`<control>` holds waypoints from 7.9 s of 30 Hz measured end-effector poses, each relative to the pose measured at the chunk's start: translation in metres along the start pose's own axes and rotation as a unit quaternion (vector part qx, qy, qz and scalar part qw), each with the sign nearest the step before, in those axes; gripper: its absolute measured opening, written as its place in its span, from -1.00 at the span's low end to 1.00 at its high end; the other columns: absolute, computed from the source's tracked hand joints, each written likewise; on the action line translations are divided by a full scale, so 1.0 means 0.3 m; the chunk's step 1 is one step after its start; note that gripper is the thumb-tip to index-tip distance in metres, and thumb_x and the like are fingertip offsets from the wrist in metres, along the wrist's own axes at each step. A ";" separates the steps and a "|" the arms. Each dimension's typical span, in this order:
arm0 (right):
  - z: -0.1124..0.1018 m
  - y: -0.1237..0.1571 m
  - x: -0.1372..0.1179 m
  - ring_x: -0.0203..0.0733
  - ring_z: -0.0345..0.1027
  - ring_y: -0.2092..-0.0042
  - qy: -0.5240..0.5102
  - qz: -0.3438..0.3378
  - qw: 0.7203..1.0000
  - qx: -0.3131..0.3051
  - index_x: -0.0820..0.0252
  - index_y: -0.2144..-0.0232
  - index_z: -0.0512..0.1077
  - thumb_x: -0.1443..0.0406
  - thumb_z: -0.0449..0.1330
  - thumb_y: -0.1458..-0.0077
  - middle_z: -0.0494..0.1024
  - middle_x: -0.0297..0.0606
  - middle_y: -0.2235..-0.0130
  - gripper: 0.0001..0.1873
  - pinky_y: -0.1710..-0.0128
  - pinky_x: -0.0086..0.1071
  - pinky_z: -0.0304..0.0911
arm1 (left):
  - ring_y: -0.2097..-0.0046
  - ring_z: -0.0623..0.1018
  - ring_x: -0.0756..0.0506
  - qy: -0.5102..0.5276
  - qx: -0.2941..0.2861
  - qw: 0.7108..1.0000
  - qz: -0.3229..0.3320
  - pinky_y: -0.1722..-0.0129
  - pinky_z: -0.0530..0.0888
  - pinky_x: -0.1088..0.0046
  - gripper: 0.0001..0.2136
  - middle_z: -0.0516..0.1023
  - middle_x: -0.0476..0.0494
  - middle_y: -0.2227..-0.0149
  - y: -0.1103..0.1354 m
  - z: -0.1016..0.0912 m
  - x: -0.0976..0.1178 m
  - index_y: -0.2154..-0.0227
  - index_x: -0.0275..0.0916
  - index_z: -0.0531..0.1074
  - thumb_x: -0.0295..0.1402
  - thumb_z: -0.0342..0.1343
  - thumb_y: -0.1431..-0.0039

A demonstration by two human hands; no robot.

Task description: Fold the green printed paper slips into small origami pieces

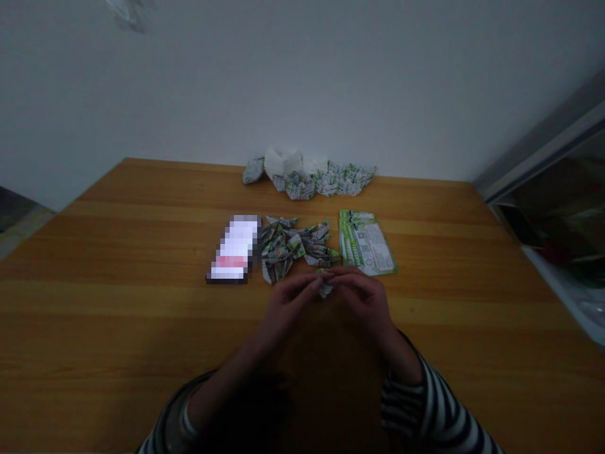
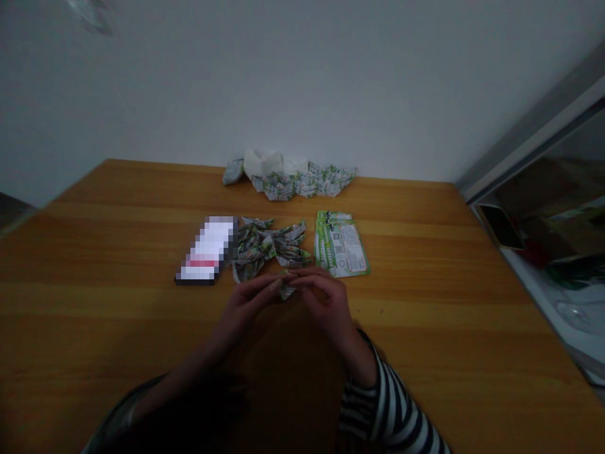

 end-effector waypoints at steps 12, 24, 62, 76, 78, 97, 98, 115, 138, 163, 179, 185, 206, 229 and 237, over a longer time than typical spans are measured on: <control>0.078 0.038 0.041 -0.13 0.53 0.19 -0.009 0.109 0.994 -0.031 0.13 0.25 0.59 0.23 0.20 -0.19 0.66 -0.26 0.25 -0.82 0.18 -0.30 0.41 | 0.08 0.61 -0.14 -0.050 0.024 0.995 0.085 0.05 0.52 0.34 -0.74 0.63 -0.19 0.14 0.006 0.023 -0.033 0.09 -0.24 0.43 -0.49 0.18 -0.14; 0.046 0.027 0.021 -0.21 0.34 0.46 0.215 0.046 0.974 -0.057 0.16 0.52 0.49 0.23 0.09 -0.27 0.51 -0.32 0.52 -0.66 0.43 -0.39 0.16 | 0.15 0.63 -0.20 -0.392 -0.035 0.905 0.163 0.13 0.54 0.29 -0.49 0.64 -0.23 0.08 0.026 0.016 -0.036 -0.09 -0.18 0.46 -0.64 0.00 -0.08; -0.002 0.024 -0.039 -0.17 0.48 0.10 0.073 -0.033 0.996 0.050 0.08 0.18 0.57 0.36 0.07 -0.29 0.60 -0.19 0.18 -0.74 0.09 -0.27 0.39 | 0.13 0.60 -0.10 -0.231 -0.053 0.947 0.216 0.11 0.50 0.43 -0.76 0.64 -0.10 0.18 0.018 -0.027 0.070 0.23 -0.17 0.55 -0.39 0.38 0.00; -0.014 0.022 -0.019 -0.20 0.48 0.24 0.075 0.010 0.992 -0.104 0.10 0.25 0.47 0.23 0.31 -0.12 0.57 -0.30 0.29 -0.85 0.24 -0.36 0.39 | 0.35 0.65 -0.05 -0.212 0.023 0.960 0.180 0.31 0.57 0.49 -0.92 0.68 -0.05 0.39 0.014 -0.025 0.067 0.41 -0.19 0.59 -0.50 0.30 -0.03; -0.005 0.027 -0.015 -0.23 0.50 0.29 0.071 0.031 0.994 -0.070 0.10 0.27 0.45 0.26 0.30 -0.12 0.57 -0.33 0.33 -0.88 0.27 -0.39 0.40 | 0.38 0.63 -0.03 -0.189 0.052 0.970 0.144 0.36 0.55 0.53 -0.84 0.65 0.01 0.43 0.009 -0.027 0.054 0.37 -0.20 0.53 -0.52 0.32 0.04; 0.028 0.015 0.052 -0.08 0.44 -0.02 0.204 0.030 0.978 -0.011 0.06 -0.04 0.44 0.31 0.19 -0.19 0.56 -0.19 0.00 -0.64 -0.04 -0.18 0.35 | 0.09 0.59 -0.13 -0.298 0.184 0.912 0.215 0.09 0.55 0.29 -0.69 0.55 -0.18 0.05 0.008 -0.072 0.066 -0.01 -0.16 0.36 -0.38 0.17 -0.20; 0.028 0.015 0.053 -0.05 0.40 -0.07 0.235 0.005 0.972 -0.008 0.06 -0.10 0.40 0.30 0.21 -0.17 0.53 -0.16 -0.05 -0.58 -0.09 -0.14 0.32 | 0.01 0.55 -0.16 -0.331 0.218 0.886 0.241 0.02 0.51 0.23 -0.69 0.53 -0.21 0.01 0.013 -0.089 0.091 -0.01 -0.17 0.37 -0.37 0.18 -0.21; -0.213 -0.005 0.129 0.08 0.17 -0.29 0.549 0.011 0.831 -0.088 0.17 -0.20 0.30 0.20 0.15 -0.24 0.34 -0.07 -0.26 -0.50 -0.32 0.23 -0.32 | -0.08 0.47 -0.11 -0.187 0.412 0.859 0.239 -0.01 0.41 0.35 -0.80 0.48 -0.20 -0.03 0.008 -0.270 0.094 0.04 -0.18 0.37 -0.34 0.04 -0.30; -0.177 -0.020 0.086 0.00 0.35 -0.19 0.593 0.018 0.802 -0.073 0.30 -0.10 0.42 0.36 0.06 -0.28 0.47 -0.04 -0.16 -0.63 -0.30 -0.06 0.02 | -0.02 0.56 -0.26 -0.467 0.262 0.825 0.178 0.02 0.49 0.18 -0.61 0.56 -0.27 -0.01 -0.076 -0.265 0.072 -0.18 -0.18 0.28 -0.33 -0.01 -0.31; -0.174 0.003 0.104 0.11 0.24 -0.26 0.579 0.005 0.812 -0.073 0.24 -0.13 0.40 0.20 0.12 -0.26 0.37 0.04 -0.23 -0.56 -0.27 0.11 -0.02 | 0.11 0.58 -0.16 -0.235 0.234 0.916 0.225 -0.01 0.44 0.21 -0.77 0.62 -0.13 0.21 -0.145 -0.193 0.127 0.36 -0.23 0.53 -0.19 0.09 -0.21; -0.176 0.011 0.103 0.17 0.18 -0.28 0.544 0.003 0.837 -0.058 0.27 -0.15 0.38 0.22 0.14 -0.24 0.36 0.03 -0.24 -0.53 -0.27 0.14 -0.03 | 0.40 0.64 -0.11 0.057 0.180 0.979 0.073 0.40 0.52 0.44 -0.65 0.61 -0.06 0.48 -0.120 -0.170 0.069 0.32 -0.27 0.50 -0.12 0.35 0.07; -0.112 0.004 0.008 -0.01 0.44 -0.03 0.244 -0.011 0.968 0.053 0.19 -0.02 0.48 0.12 0.12 -0.25 0.58 -0.07 0.01 -0.60 -0.03 -0.14 0.32 | 0.51 0.59 -0.05 0.058 0.040 0.997 0.035 0.35 0.57 0.38 -0.65 0.64 -0.08 0.44 -0.097 -0.066 0.053 0.28 -0.32 0.54 -0.19 0.38 0.08; -0.009 0.056 0.066 -0.38 0.32 0.59 -0.287 0.243 0.926 0.044 0.21 0.47 0.47 0.15 0.41 0.04 0.55 -0.36 0.54 -0.73 0.59 -0.53 0.16 | 0.39 0.58 -0.04 -0.023 0.017 0.996 0.090 0.30 0.52 0.47 -0.78 0.63 -0.06 0.45 -0.018 0.031 0.058 0.28 -0.31 0.61 -0.34 0.34 0.02; 0.074 0.087 0.075 -0.36 0.33 0.60 -0.331 0.274 0.902 0.037 0.04 -0.22 0.27 0.11 0.28 -0.14 0.54 -0.38 0.49 -0.37 0.63 -0.52 0.27 | 0.18 0.54 -0.08 -0.104 0.017 0.986 0.126 0.12 0.46 0.41 -0.80 0.55 -0.12 0.25 -0.013 0.052 0.037 0.15 -0.22 0.60 -0.34 0.11 -0.26; 0.078 0.089 0.070 -0.35 0.31 0.61 -0.251 0.263 0.930 0.052 0.03 -0.19 0.34 0.07 0.24 -0.16 0.52 -0.39 0.49 -0.43 0.63 -0.47 0.29 | 0.27 0.51 -0.04 -0.099 -0.016 0.989 0.106 0.31 0.48 0.49 -0.72 0.45 -0.16 0.20 0.000 0.089 0.029 0.09 -0.22 0.58 -0.24 0.02 -0.33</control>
Point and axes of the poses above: each hand's wrist, its own y-axis away from the middle knuckle, its own z-axis out of the palm, x = y × z, the point moved 5 cm from there along -y, towards the middle knuckle
